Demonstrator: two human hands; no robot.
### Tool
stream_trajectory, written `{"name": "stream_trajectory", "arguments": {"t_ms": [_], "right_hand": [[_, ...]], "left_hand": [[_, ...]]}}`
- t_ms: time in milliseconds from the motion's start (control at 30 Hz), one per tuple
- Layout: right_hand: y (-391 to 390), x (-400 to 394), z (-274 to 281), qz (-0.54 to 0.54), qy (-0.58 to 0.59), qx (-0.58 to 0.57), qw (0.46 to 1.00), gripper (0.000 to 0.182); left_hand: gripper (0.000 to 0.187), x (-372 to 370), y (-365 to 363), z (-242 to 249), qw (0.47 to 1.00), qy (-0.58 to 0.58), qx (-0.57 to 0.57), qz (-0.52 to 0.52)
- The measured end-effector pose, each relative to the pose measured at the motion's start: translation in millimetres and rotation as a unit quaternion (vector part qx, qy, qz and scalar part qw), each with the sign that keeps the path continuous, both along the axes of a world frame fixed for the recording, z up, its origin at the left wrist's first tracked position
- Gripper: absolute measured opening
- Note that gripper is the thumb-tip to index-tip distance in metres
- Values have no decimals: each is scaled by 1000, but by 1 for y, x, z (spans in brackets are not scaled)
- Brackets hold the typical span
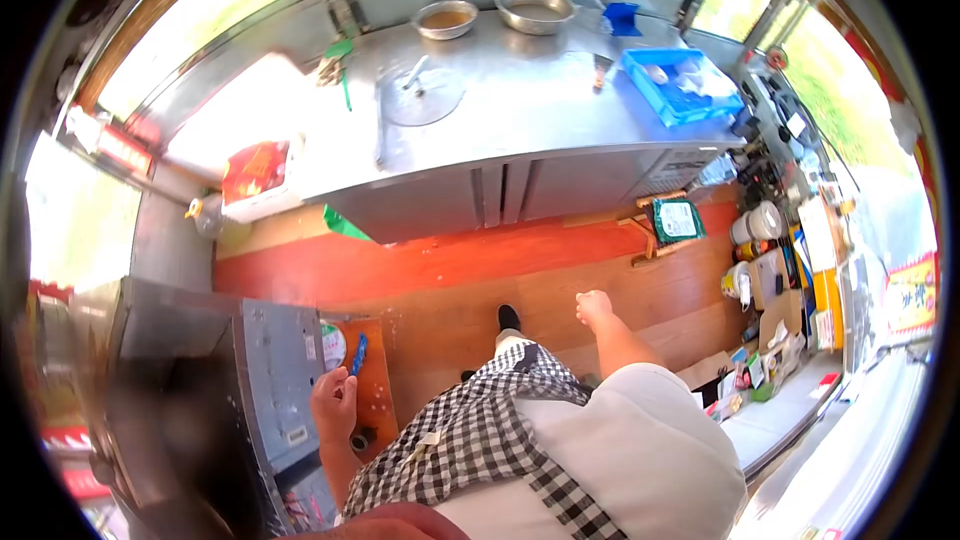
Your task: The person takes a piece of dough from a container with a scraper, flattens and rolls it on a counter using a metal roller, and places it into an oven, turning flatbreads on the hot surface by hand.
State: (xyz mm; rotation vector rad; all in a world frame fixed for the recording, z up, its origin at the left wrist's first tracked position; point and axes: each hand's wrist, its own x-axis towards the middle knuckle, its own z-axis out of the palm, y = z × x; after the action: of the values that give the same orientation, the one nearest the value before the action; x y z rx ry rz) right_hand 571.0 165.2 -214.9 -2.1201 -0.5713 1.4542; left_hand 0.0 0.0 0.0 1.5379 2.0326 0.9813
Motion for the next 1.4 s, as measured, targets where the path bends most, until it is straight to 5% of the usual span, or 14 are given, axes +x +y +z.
{"name": "stream_trajectory", "arguments": {"t_ms": [167, 367, 467, 667, 833, 867, 900, 1133, 1267, 1400], "right_hand": [[-57, 26, 2, -54, 28, -23, 998, 13], [-43, 117, -69, 64, -3, -29, 997, 20], [-19, 171, -90, -48, 85, -14, 995, 19], [22, 246, -93, -90, 93, 28, 991, 15], [55, 243, -28, -218, 104, 20, 970, 23], [59, 242, -31, -120, 84, 31, 989, 27], [65, 239, -25, -212, 117, 29, 970, 28], [110, 225, 22, -190, 23, 19, 981, 25], [148, 238, 49, -159, -23, 43, 986, 31], [183, 237, 103, -149, -63, 99, 982, 33]], "left_hand": [[22, 29, 50, 32, 995, 62, 11, -71], [22, 112, 153, 50, 992, 61, 1, -113], [22, 164, 204, 34, 984, 37, 58, -164], [21, 260, 274, 54, 977, 41, 23, -210], [23, 274, 320, 35, 967, 64, 37, -244], [24, 276, 331, 33, 965, 64, 35, -251], [23, 279, 341, 30, 964, 63, 26, -258], [21, 318, 437, 13, 954, 55, -55, -288], [19, 352, 516, -3, 928, 84, 42, -362], [21, 399, 587, 6, 909, 55, 13, -412]]}}
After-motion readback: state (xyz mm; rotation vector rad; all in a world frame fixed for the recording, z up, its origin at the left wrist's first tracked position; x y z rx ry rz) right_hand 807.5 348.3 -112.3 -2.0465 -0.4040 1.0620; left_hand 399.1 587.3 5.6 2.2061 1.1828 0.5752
